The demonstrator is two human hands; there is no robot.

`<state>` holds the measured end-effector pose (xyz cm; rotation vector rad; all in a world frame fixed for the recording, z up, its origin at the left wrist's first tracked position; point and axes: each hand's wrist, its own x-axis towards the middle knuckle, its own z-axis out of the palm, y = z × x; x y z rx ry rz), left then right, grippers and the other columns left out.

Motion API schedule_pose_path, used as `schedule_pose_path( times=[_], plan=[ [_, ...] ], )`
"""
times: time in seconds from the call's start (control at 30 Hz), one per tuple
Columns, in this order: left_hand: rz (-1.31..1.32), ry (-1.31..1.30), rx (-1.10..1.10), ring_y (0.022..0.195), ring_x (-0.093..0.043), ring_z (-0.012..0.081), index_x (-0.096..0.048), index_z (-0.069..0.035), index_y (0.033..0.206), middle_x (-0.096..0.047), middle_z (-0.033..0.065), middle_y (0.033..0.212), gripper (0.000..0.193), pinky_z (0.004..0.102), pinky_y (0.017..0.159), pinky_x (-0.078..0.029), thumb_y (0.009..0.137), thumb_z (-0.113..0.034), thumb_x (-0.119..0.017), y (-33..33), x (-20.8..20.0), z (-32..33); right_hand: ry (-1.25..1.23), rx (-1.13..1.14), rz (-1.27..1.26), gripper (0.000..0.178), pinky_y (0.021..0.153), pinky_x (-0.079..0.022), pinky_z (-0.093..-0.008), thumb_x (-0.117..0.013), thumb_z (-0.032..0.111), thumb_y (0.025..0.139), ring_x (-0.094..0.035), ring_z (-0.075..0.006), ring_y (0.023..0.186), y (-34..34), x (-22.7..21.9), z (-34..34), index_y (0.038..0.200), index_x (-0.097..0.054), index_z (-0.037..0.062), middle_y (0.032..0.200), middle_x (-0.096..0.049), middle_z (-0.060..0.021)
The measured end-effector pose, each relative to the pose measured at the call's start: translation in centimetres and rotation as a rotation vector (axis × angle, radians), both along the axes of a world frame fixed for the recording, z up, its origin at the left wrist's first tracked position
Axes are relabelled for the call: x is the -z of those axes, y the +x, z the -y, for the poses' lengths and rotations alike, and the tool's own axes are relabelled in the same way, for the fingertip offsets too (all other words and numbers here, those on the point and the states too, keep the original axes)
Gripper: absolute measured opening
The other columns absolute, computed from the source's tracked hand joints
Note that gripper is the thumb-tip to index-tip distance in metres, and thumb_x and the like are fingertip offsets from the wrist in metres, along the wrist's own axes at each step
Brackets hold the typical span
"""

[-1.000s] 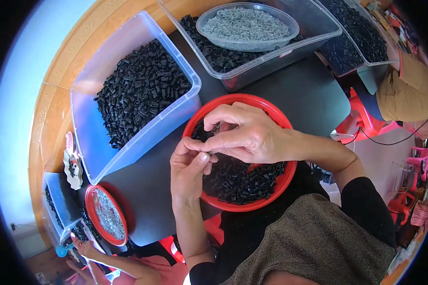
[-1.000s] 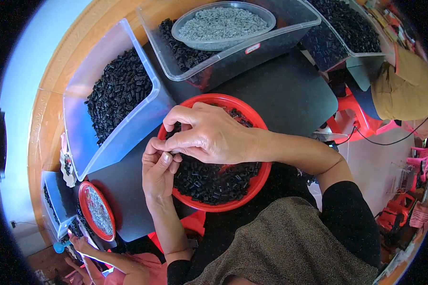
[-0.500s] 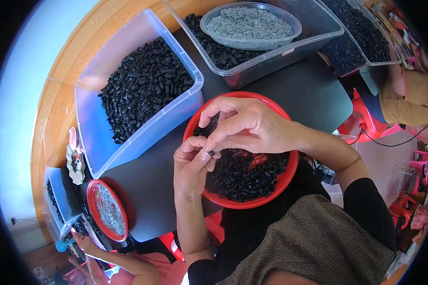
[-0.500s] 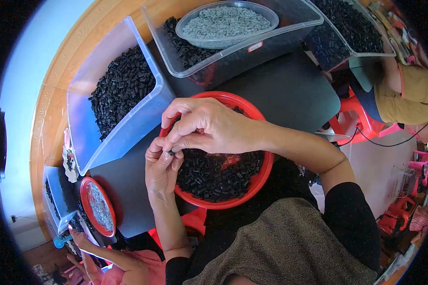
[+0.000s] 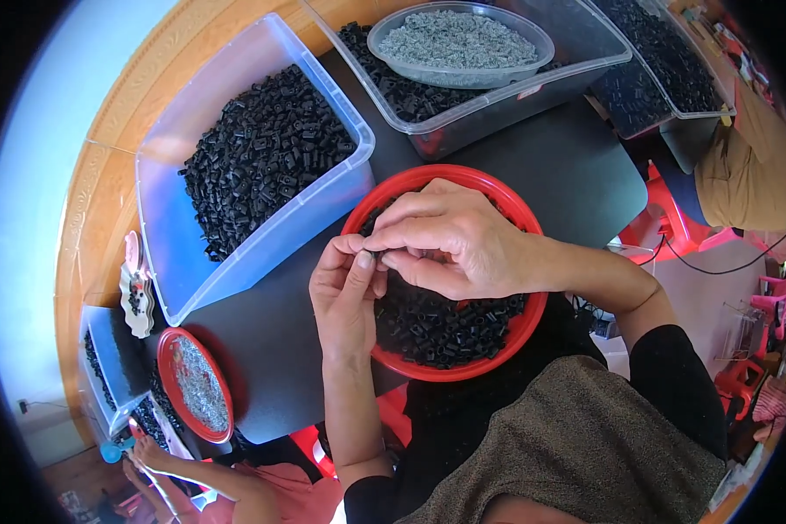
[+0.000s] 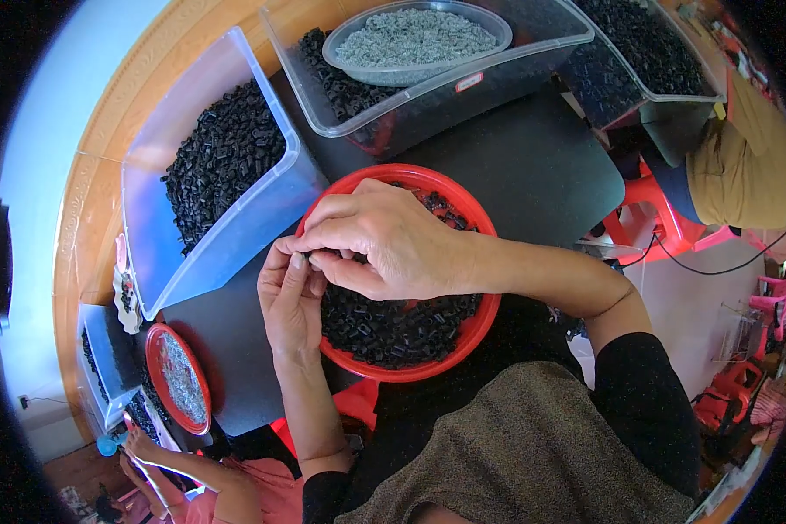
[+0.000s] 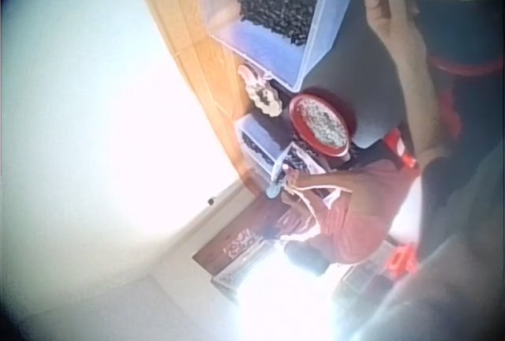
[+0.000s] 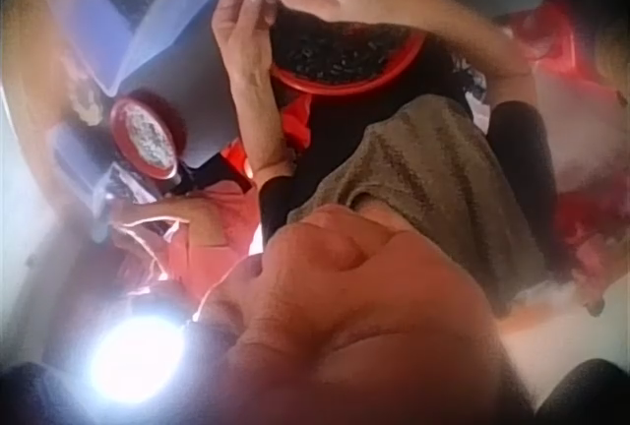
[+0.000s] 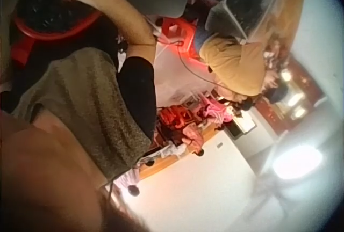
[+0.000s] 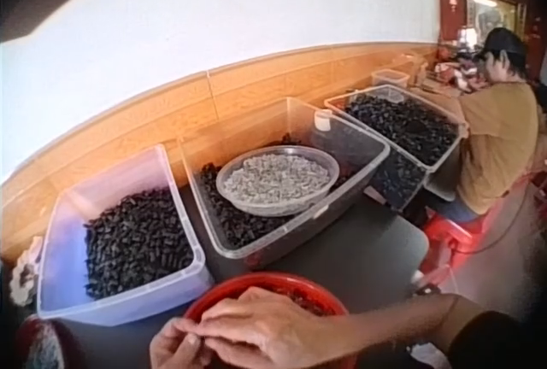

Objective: The person assembles plastic stoppers by picking up plastic components and small springs from a tray and inserting the springs into the plastic pieces by hand.

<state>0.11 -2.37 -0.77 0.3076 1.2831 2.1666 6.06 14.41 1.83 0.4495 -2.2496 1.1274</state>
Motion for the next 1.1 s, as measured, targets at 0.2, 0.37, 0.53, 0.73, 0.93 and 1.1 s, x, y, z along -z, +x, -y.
schedule_pose_path(
  times=[0.2, 0.37, 0.53, 0.73, 0.93, 1.1],
  plan=[
    [-0.120, -0.060, -0.036, 0.066, -0.050, 0.0057, -0.058, -0.004, 0.100, -0.060, 0.0008, 0.084, 0.010, 0.0181, 0.056, -0.037, 0.092, -0.010, -0.056, 0.3, 0.0, -0.2, -0.021, 0.054, 0.065, 0.019, 0.064, -0.048, -0.0299, -0.074, 0.007, 0.073, -0.063, -0.0188, 0.069, -0.3, 0.5, 0.0, 0.092, -0.070, 0.0066, 0.077, -0.067, -0.0049],
    [-0.141, -0.058, -0.068, 0.067, -0.051, 0.0059, -0.057, -0.004, 0.100, -0.060, 0.0008, 0.084, 0.010, 0.0180, 0.056, -0.037, 0.092, -0.009, -0.055, 0.3, 0.4, -0.2, -0.140, -0.010, 0.187, 0.014, 0.057, -0.048, -0.0276, -0.072, 0.007, 0.076, -0.063, -0.0174, 0.063, -0.9, 0.2, -0.2, 0.089, -0.069, 0.0032, 0.074, -0.067, -0.0086],
    [-0.152, -0.070, -0.126, 0.062, -0.050, 0.0070, -0.058, -0.003, 0.099, -0.060, 0.0031, 0.080, 0.009, 0.0184, 0.056, -0.039, 0.091, -0.006, -0.058, 0.2, 0.3, -0.5, -0.312, -0.072, 0.377, 0.015, 0.058, -0.050, -0.0292, -0.068, 0.010, 0.079, -0.064, -0.0203, 0.062, -1.2, -0.7, -0.5, 0.087, -0.067, -0.0019, 0.073, -0.067, -0.0137],
    [-0.097, -0.092, -0.131, 0.070, -0.052, 0.0105, -0.059, 0.001, 0.103, -0.060, 0.0065, 0.089, 0.015, 0.0219, 0.066, -0.043, 0.089, -0.001, -0.056, 0.2, -0.4, -0.9, -0.513, -0.162, 0.566, 0.017, 0.062, -0.049, -0.0250, -0.066, 0.010, 0.082, -0.061, -0.0093, 0.067, -2.2, -0.4, -2.3, 0.087, -0.065, -0.0057, 0.072, -0.066, -0.0088],
    [-0.186, -0.114, -0.079, 0.072, -0.057, 0.0120, -0.053, 0.000, 0.107, -0.063, 0.0108, 0.090, 0.020, 0.0228, 0.067, -0.045, 0.087, 0.003, -0.055, 0.2, 0.2, -0.5, -0.486, -0.266, 0.702, 0.014, 0.060, -0.046, -0.0195, -0.062, 0.008, 0.085, -0.056, -0.0039, 0.069, -2.0, 0.1, -2.8, 0.092, -0.064, -0.0043, 0.077, -0.062, -0.0015],
    [-0.268, -0.166, -0.048, 0.069, -0.058, 0.0120, -0.053, -0.002, 0.099, -0.063, 0.0104, 0.085, 0.014, 0.0223, 0.065, -0.045, 0.087, 0.004, -0.056, 0.3, 0.6, -0.5, -0.459, -0.307, 0.732, 0.016, 0.060, -0.046, -0.0207, -0.064, 0.011, 0.084, -0.056, -0.0050, 0.068, -1.9, 0.8, -2.9, 0.090, -0.065, -0.0038, 0.075, -0.063, -0.0022]
  ],
)
